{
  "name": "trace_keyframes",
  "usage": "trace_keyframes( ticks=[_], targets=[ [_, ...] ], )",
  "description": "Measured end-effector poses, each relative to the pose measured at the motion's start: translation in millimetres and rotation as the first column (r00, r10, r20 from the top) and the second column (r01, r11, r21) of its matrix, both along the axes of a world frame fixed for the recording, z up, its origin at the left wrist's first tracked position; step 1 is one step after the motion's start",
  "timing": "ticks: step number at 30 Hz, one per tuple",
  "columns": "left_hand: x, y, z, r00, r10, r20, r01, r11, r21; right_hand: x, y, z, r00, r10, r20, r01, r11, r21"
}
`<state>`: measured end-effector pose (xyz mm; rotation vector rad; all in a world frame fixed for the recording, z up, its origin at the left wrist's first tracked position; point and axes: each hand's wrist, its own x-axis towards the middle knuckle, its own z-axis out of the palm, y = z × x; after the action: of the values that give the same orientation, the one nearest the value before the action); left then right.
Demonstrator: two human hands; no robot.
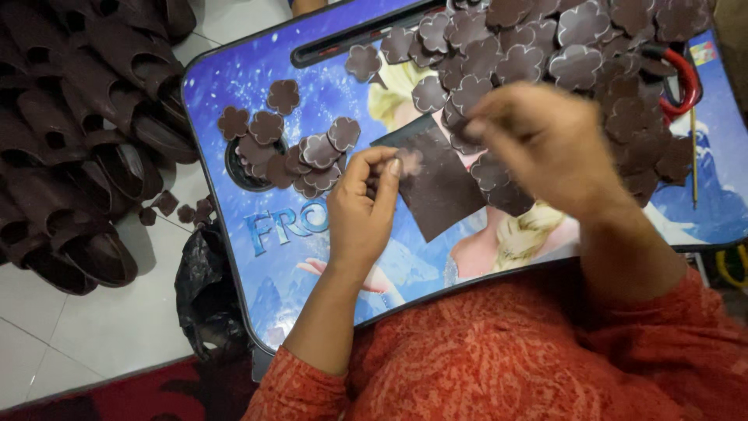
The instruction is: The person uses a small pointed tool to trace and refine the edges of flower-shaped cutouts on a dark leather sheet. They repeatedly pick up, align, and trace individual cutouts, then place them aside on the table.
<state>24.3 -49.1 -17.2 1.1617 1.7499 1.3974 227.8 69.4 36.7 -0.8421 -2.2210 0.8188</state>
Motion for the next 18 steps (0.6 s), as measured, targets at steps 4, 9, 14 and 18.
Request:
trace_keyframes(
  ticks=[4,9,14,18],
  targets=[
    [1.7,0.0,4.6,0.993,-0.080,0.091,0.077,0.997,0.032,28.2,17.8,9.1,0.922,-0.234,-0.308,0.220,0.972,-0.081],
    [2.2,-0.4,10.3,0.985,-0.063,-0.162,0.063,0.998,-0.007,30.4,18.2,21.4,0.938,-0.345,-0.032,0.292,0.738,0.608],
    [3.3,0.0,9.9,0.965,-0.069,-0.252,0.072,0.997,0.004,-7.0,-6.3,10.8,0.988,0.113,0.105,-0.138,0.952,0.273],
    [3.2,-0.7,8.3,0.967,-0.070,-0.247,0.090,0.993,0.071,-21.4,-20.0,-4.3,0.973,0.167,0.162,-0.186,0.977,0.108]
  ],
)
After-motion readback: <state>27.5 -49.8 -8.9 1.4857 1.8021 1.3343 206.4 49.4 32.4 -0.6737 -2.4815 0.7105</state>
